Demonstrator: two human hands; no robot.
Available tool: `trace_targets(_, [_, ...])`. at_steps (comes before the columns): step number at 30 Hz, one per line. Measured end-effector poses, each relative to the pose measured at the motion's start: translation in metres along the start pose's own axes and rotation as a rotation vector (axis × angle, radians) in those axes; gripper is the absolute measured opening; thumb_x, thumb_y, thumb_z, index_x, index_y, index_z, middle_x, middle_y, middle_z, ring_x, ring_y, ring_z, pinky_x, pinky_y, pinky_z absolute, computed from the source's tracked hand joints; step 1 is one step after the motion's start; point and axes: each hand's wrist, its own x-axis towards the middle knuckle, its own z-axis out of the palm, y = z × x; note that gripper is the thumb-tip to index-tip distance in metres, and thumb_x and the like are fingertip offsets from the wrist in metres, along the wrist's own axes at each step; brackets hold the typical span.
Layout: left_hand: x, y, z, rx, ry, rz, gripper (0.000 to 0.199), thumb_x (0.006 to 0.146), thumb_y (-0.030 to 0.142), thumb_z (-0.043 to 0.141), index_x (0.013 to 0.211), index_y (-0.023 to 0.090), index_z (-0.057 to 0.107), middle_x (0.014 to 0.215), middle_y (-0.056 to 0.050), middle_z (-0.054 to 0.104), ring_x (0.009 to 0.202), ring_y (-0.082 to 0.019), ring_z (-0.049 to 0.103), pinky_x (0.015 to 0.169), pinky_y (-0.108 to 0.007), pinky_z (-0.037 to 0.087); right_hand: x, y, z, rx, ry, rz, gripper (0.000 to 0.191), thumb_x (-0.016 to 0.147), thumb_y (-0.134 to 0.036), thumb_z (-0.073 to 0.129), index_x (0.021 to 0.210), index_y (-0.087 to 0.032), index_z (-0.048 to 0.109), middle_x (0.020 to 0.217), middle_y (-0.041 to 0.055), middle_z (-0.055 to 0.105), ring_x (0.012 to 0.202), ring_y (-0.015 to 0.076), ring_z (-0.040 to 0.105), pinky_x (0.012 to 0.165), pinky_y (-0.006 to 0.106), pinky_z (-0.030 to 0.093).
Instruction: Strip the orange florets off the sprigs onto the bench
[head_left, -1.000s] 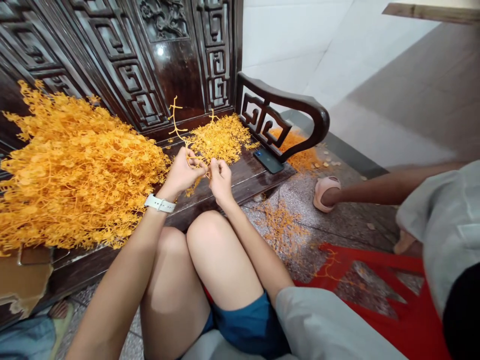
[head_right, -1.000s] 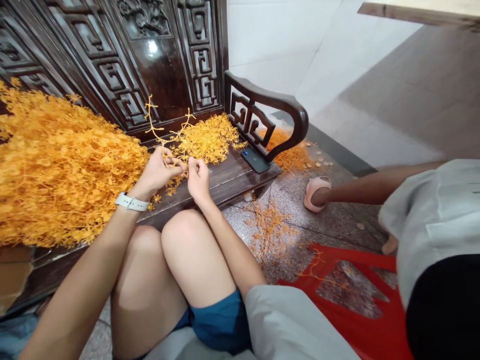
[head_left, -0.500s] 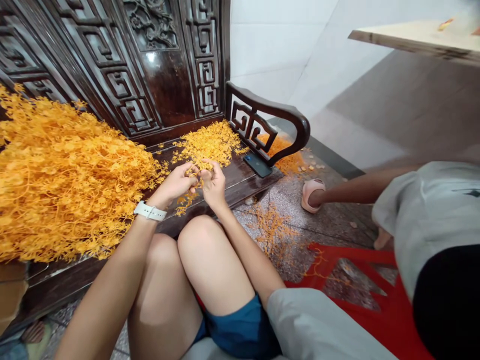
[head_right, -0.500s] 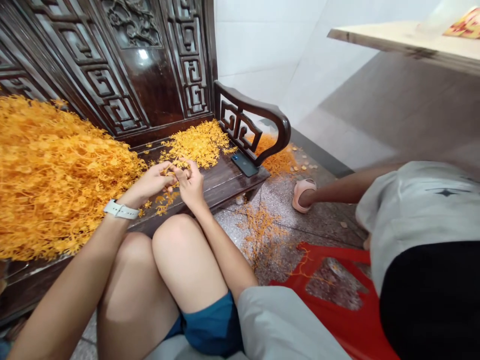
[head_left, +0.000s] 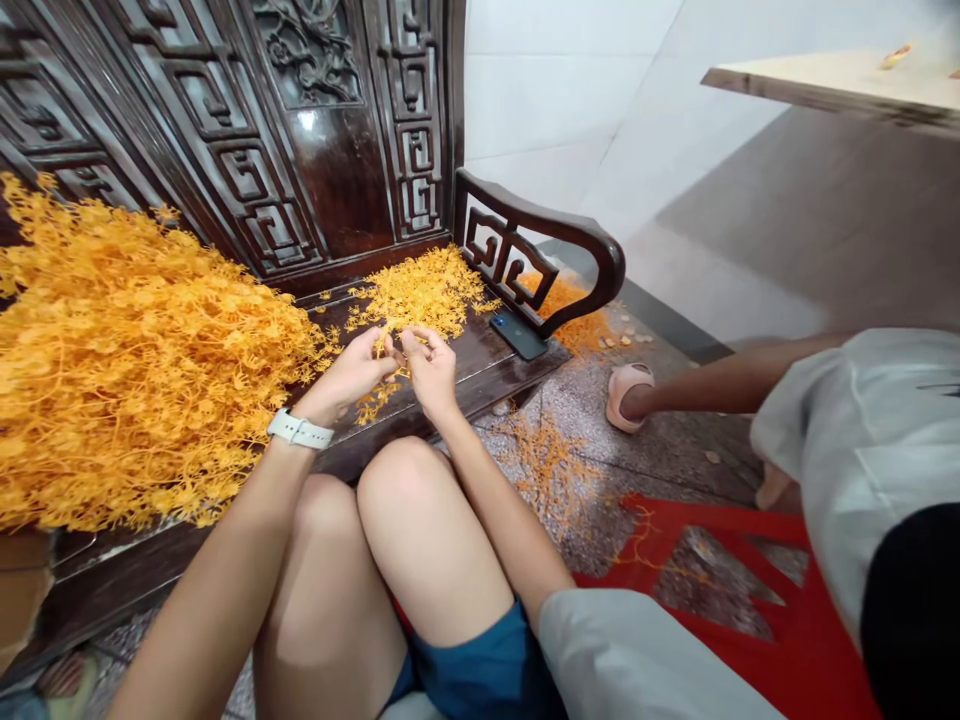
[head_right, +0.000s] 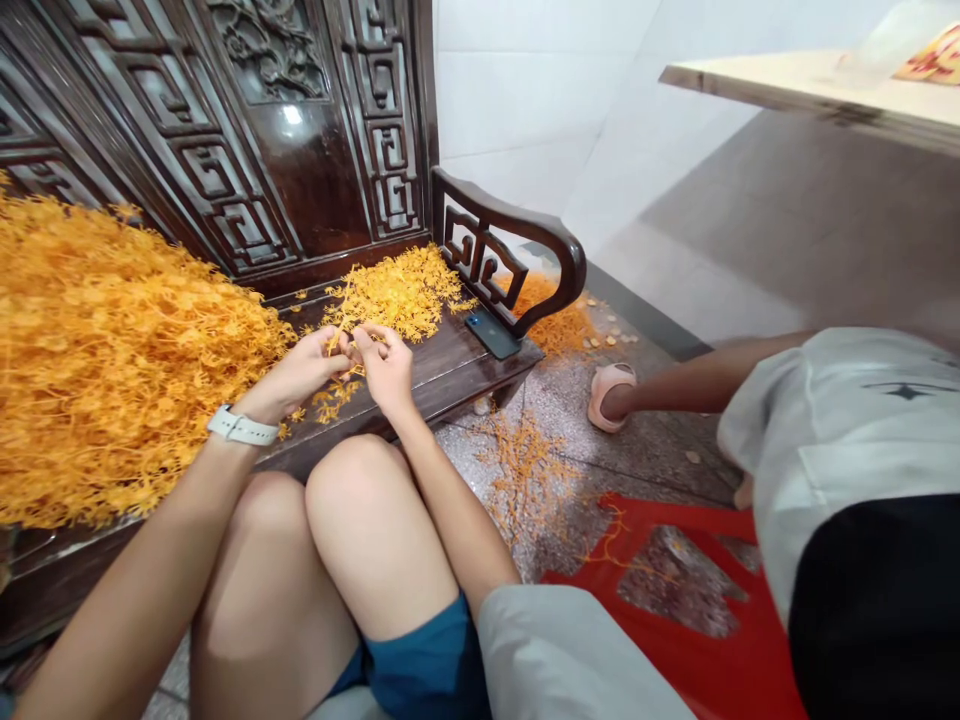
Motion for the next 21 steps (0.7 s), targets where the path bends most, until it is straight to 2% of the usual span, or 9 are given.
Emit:
trace_targets(2, [0.001,-0.003,-0.002,0.061,-0.033,-0.021,0.017,0.067,0.019,0.065,0.081,0.02,0.055,0.073,0.005,0.053,0.062,-0.011,0.05,0.059,-0.025,0.04,0.0,0.0,0.0,0.009,-0.024,0.035,0.06,0.079,-0.068,0.086,0.109,-0.018,0.072,0.069,-0.0049,0.066,0.057,0.0094,0.054,0.054,0.023,0.044])
trace_targets(5, [0.003,-0.006,-0.003,0.135,-0.071,-0.031,0.023,0.069,0.019,0.063,0.091,0.019,0.06,0.079,0.003,0.059,0.061,-0.012,0.05,0.056,-0.026,0.039,0.001,0.001,0.0,0.019,-0.051,0.028,0.051,0.079,-0.061,0.088,0.099,-0.016,0.075,0.071,-0.0035,0.069,0.06,0.0086,0.057,0.06,0.023,0.049])
trace_targets(9, [0.003,-0.008,-0.002,0.103,-0.075,-0.004,0.025,0.07,0.022,0.067,0.094,0.019,0.062,0.081,0.001,0.062,0.066,-0.014,0.053,0.059,-0.026,0.041,0.0,-0.001,0.002,0.085,-0.004,0.084,0.049,0.072,-0.055,0.093,0.093,-0.018,0.07,0.074,-0.0022,0.072,0.064,0.0105,0.063,0.06,0.023,0.051])
trace_targets(12, [0.002,-0.009,-0.002,0.054,-0.028,-0.018,0.024,0.072,0.024,0.071,0.093,0.018,0.062,0.08,0.001,0.063,0.066,-0.013,0.053,0.06,-0.026,0.042,-0.003,-0.006,0.004,0.138,-0.002,0.131,0.05,0.073,-0.056,0.092,0.092,-0.021,0.061,0.071,-0.0046,0.069,0.056,0.0085,0.057,0.05,0.021,0.044])
trace_targets(15, [0.002,-0.005,-0.001,-0.003,0.039,-0.022,0.023,0.072,0.019,0.071,0.091,0.019,0.059,0.081,0.001,0.064,0.065,-0.013,0.056,0.062,-0.025,0.043,-0.005,-0.01,0.005,0.163,-0.007,0.14,0.05,0.076,-0.054,0.091,0.091,-0.022,0.057,0.062,-0.0085,0.062,0.046,0.0048,0.045,0.042,0.019,0.032])
trace_targets(17, [0.001,-0.001,0.001,-0.036,0.04,-0.034,0.023,0.071,0.015,0.069,0.09,0.02,0.057,0.081,0.001,0.063,0.064,-0.012,0.057,0.061,-0.025,0.043,-0.005,-0.012,0.005,0.175,0.004,0.153,0.05,0.077,-0.054,0.091,0.091,-0.022,0.056,0.06,-0.0094,0.061,0.043,0.0035,0.039,0.039,0.019,0.026])
trace_targets(19, [0.0,0.003,0.002,-0.047,0.017,-0.038,0.022,0.071,0.014,0.068,0.089,0.02,0.057,0.081,0.001,0.063,0.062,-0.012,0.056,0.06,-0.025,0.042,-0.006,-0.014,0.004,0.182,0.014,0.157,0.052,0.077,-0.056,0.091,0.097,-0.022,0.057,0.059,-0.01,0.061,0.041,0.0036,0.037,0.038,0.019,0.023])
trace_targets(21, [-0.001,0.004,0.002,-0.045,-0.009,-0.027,0.021,0.072,0.013,0.067,0.089,0.02,0.058,0.081,0.002,0.063,0.061,-0.011,0.055,0.059,-0.025,0.042,-0.006,-0.016,0.003,0.168,0.005,0.159,0.059,0.077,-0.058,0.091,0.112,-0.024,0.058,0.058,-0.0112,0.06,0.04,0.0045,0.036,0.038,0.02,0.023])
